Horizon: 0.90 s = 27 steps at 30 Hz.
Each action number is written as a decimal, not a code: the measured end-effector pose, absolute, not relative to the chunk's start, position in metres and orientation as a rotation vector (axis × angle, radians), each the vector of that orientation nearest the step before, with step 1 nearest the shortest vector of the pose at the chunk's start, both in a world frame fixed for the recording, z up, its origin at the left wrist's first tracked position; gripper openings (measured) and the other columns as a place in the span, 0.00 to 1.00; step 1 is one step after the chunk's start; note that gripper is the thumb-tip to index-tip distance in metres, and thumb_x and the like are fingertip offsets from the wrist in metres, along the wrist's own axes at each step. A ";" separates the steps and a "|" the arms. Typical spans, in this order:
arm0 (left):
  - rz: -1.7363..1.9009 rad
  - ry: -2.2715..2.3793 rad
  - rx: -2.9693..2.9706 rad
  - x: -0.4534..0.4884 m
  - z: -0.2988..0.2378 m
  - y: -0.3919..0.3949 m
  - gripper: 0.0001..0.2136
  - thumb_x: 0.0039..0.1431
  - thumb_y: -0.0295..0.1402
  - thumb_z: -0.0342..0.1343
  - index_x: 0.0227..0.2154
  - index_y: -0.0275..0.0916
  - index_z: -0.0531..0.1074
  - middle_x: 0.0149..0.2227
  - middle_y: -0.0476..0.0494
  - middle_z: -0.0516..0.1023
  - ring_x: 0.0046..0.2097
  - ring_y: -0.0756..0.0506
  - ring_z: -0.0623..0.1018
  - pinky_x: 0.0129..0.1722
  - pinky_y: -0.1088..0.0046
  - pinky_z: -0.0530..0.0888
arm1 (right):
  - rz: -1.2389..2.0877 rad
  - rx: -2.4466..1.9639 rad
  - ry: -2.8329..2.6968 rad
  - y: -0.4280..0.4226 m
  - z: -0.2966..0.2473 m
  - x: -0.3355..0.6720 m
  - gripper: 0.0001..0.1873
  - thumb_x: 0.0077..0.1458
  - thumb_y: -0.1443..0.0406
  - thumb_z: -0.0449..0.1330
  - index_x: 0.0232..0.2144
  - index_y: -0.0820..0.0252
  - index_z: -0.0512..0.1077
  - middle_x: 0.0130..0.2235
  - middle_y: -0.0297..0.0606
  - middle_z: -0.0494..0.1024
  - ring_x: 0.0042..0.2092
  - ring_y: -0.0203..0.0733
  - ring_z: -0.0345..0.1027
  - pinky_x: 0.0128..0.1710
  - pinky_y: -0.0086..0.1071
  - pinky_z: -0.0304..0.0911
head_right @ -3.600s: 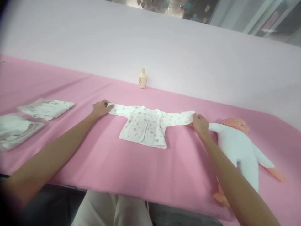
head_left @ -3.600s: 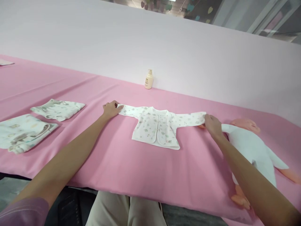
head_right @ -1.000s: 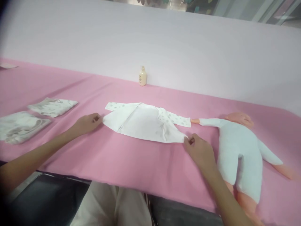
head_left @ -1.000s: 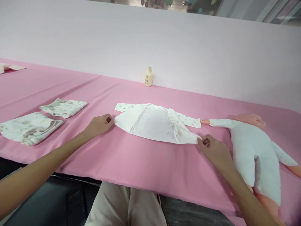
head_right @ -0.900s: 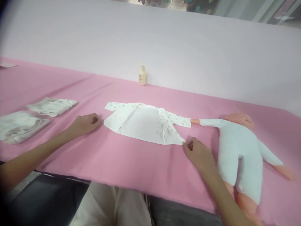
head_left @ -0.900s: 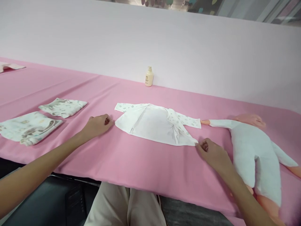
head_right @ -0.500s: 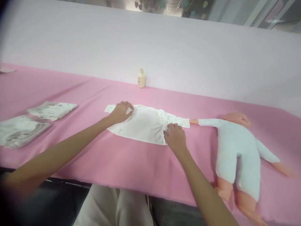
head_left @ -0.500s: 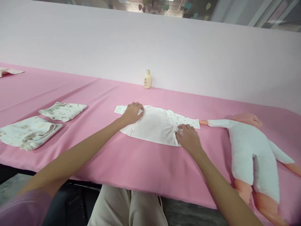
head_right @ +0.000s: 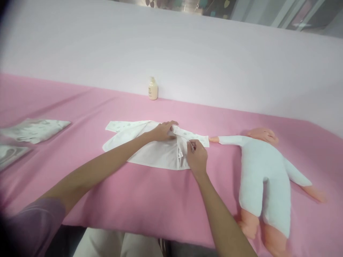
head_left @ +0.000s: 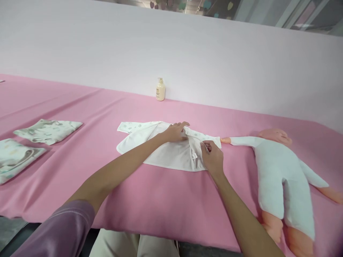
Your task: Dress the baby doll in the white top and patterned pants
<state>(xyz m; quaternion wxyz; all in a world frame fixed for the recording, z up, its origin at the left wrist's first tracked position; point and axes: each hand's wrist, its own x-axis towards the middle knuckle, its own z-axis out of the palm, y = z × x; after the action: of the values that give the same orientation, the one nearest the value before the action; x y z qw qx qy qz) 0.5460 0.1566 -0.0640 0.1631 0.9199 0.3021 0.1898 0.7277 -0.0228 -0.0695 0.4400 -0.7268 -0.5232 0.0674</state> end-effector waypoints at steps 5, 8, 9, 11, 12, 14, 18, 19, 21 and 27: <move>0.572 1.012 2.650 0.572 -0.064 0.171 0.14 0.69 0.35 0.51 0.54 0.47 0.76 0.54 0.38 0.76 0.56 0.36 0.76 0.57 0.53 0.70 | 0.213 -1.840 -1.287 -0.026 -0.066 0.731 0.15 0.63 0.57 0.59 0.49 0.54 0.77 0.44 0.39 0.83 0.42 0.46 0.76 0.46 0.41 0.67; 0.580 1.164 2.548 0.588 -0.061 0.180 0.12 0.70 0.40 0.52 0.49 0.46 0.77 0.52 0.39 0.77 0.55 0.35 0.76 0.56 0.53 0.70 | 0.201 -1.916 -1.280 -0.029 -0.065 0.739 0.16 0.64 0.57 0.59 0.50 0.53 0.76 0.45 0.39 0.83 0.42 0.47 0.76 0.46 0.42 0.67; 0.580 1.203 2.521 0.592 -0.061 0.183 0.12 0.70 0.41 0.52 0.47 0.46 0.77 0.51 0.39 0.77 0.54 0.35 0.76 0.56 0.53 0.71 | 0.192 -1.944 -1.277 -0.029 -0.065 0.742 0.16 0.64 0.57 0.58 0.50 0.54 0.76 0.45 0.40 0.83 0.42 0.47 0.76 0.46 0.42 0.67; 0.579 1.254 2.491 0.599 -0.063 0.188 0.12 0.71 0.42 0.51 0.44 0.44 0.77 0.50 0.38 0.78 0.53 0.35 0.76 0.54 0.52 0.71 | 0.157 -1.995 -1.285 -0.030 -0.067 0.750 0.15 0.65 0.57 0.57 0.50 0.54 0.76 0.45 0.41 0.83 0.41 0.49 0.76 0.46 0.44 0.67; 0.581 1.274 2.486 0.603 -0.065 0.190 0.12 0.71 0.41 0.51 0.44 0.43 0.77 0.50 0.38 0.78 0.53 0.35 0.75 0.54 0.52 0.71 | 0.127 -2.012 -1.302 -0.029 -0.068 0.753 0.16 0.65 0.59 0.56 0.51 0.55 0.75 0.45 0.42 0.83 0.42 0.50 0.76 0.46 0.45 0.68; 0.593 1.314 2.483 0.607 -0.071 0.192 0.12 0.72 0.40 0.51 0.43 0.41 0.76 0.51 0.36 0.78 0.54 0.34 0.74 0.55 0.52 0.70 | 0.018 -2.024 -1.362 -0.029 -0.071 0.756 0.16 0.65 0.61 0.54 0.51 0.57 0.75 0.44 0.44 0.83 0.44 0.54 0.75 0.49 0.49 0.68; 0.637 1.362 2.503 0.614 -0.084 0.192 0.12 0.74 0.39 0.49 0.47 0.38 0.74 0.54 0.32 0.77 0.57 0.32 0.73 0.57 0.50 0.66 | -0.255 -1.911 -1.554 -0.028 -0.073 0.748 0.19 0.68 0.62 0.52 0.55 0.60 0.74 0.53 0.51 0.80 0.55 0.61 0.71 0.59 0.56 0.64; 0.650 1.366 2.516 0.615 -0.085 0.192 0.13 0.74 0.40 0.49 0.48 0.38 0.74 0.54 0.32 0.76 0.57 0.32 0.73 0.57 0.51 0.66 | -0.255 -1.863 -1.617 -0.028 -0.073 0.743 0.21 0.69 0.60 0.52 0.58 0.59 0.73 0.56 0.51 0.79 0.59 0.61 0.70 0.62 0.57 0.64; 0.685 1.359 2.554 0.613 -0.084 0.192 0.13 0.75 0.40 0.48 0.49 0.39 0.73 0.54 0.32 0.76 0.56 0.33 0.74 0.57 0.51 0.66 | -0.166 -1.786 -1.758 -0.029 -0.074 0.735 0.25 0.72 0.56 0.52 0.65 0.57 0.69 0.65 0.50 0.74 0.67 0.59 0.64 0.67 0.56 0.62; 0.823 1.258 2.662 0.557 -0.066 0.197 0.13 0.76 0.41 0.47 0.49 0.40 0.72 0.54 0.35 0.76 0.55 0.35 0.76 0.57 0.53 0.66 | 0.171 -1.857 -2.003 -0.034 -0.081 0.724 0.33 0.76 0.49 0.42 0.75 0.52 0.58 0.77 0.42 0.58 0.78 0.56 0.47 0.75 0.59 0.49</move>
<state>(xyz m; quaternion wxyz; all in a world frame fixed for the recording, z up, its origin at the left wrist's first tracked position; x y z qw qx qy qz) 0.5573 0.1972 -0.0659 0.0423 0.8700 0.4112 0.2688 0.7241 -0.0338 -0.0807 0.2010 -0.6647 -0.7170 0.0613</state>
